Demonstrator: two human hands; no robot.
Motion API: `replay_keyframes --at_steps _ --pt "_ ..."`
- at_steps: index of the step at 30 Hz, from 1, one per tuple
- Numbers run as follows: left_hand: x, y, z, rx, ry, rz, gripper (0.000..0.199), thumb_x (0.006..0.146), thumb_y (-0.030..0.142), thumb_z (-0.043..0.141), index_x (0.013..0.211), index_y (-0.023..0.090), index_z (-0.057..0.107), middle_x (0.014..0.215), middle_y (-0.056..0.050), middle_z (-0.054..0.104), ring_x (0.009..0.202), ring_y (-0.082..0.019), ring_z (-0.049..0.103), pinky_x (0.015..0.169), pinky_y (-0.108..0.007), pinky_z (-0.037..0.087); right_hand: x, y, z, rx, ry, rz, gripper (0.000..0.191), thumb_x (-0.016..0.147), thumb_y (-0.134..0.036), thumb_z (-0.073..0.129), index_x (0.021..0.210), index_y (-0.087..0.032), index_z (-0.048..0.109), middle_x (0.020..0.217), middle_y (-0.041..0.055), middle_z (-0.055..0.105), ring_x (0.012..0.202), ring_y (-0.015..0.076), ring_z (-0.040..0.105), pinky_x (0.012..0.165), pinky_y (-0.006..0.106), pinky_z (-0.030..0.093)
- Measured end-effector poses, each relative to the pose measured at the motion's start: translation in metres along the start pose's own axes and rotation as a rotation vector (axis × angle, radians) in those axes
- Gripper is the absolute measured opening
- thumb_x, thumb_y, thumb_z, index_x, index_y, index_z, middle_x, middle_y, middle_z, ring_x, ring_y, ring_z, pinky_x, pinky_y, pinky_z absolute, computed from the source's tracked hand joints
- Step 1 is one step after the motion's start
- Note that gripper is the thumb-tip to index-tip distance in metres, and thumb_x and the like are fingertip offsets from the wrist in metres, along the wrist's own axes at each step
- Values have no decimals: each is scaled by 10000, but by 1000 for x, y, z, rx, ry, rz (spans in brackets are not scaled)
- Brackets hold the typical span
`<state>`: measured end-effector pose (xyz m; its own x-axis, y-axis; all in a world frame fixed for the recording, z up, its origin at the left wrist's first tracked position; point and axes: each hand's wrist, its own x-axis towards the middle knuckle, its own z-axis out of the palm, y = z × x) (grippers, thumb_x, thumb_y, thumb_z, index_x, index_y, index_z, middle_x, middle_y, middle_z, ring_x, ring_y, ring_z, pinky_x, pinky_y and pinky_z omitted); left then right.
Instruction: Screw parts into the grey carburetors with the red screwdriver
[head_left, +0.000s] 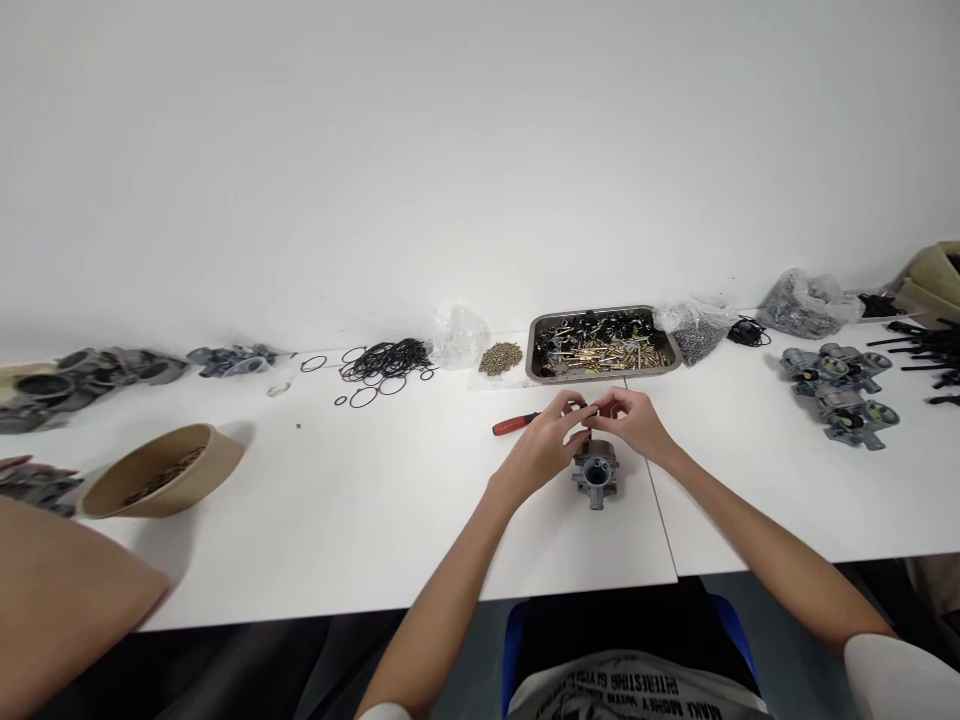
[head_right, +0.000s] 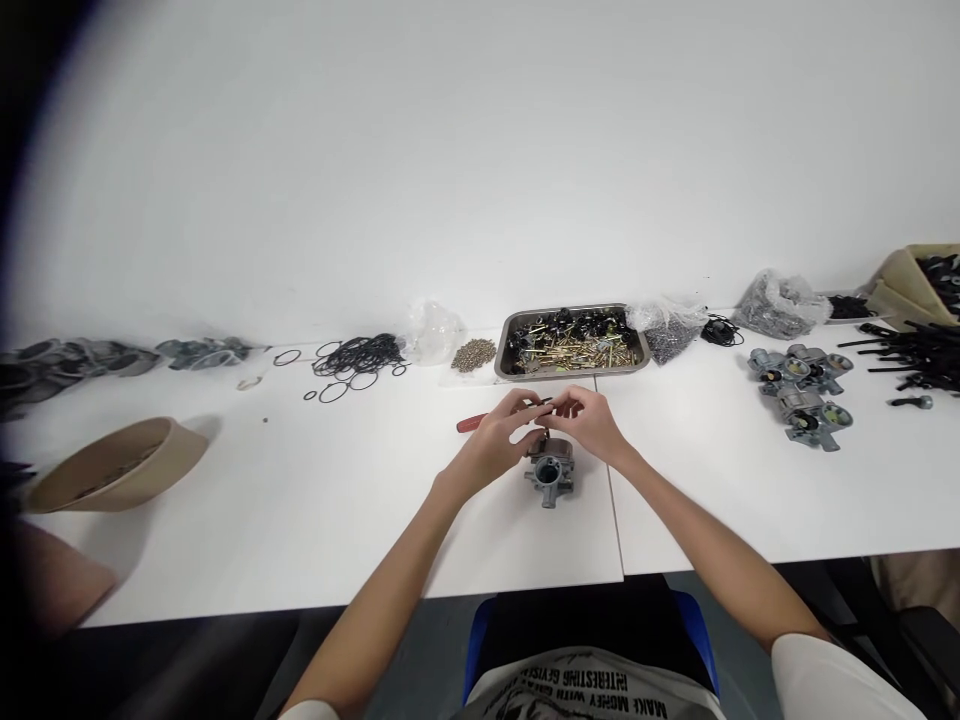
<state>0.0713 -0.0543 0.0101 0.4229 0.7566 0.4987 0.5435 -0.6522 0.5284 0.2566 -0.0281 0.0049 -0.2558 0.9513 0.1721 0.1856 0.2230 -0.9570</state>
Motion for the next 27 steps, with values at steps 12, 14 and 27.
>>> replay_keyframes --at_steps 12,14,27 --pt "-73 26 12 -401 721 -437 189 813 258 742 994 205 757 971 -47 653 728 -148 699 695 -336 674 -5 14 9 63 -423 47 428 929 -572 529 1027 -182 675 1009 78 680 900 195 608 809 322 473" --pt "-81 29 19 -467 738 -504 191 792 277 764 963 192 764 949 -46 657 690 -149 698 668 -347 676 -6 17 13 65 -443 43 403 928 -555 540 993 -180 673 956 65 674 880 191 604 817 318 471" --pt "-85 26 29 -587 776 -648 240 737 329 806 891 153 755 922 -59 665 640 -164 704 640 -362 657 -7 18 15 81 -435 37 449 960 -583 461 989 -180 657 973 72 659 927 201 600 892 333 457"
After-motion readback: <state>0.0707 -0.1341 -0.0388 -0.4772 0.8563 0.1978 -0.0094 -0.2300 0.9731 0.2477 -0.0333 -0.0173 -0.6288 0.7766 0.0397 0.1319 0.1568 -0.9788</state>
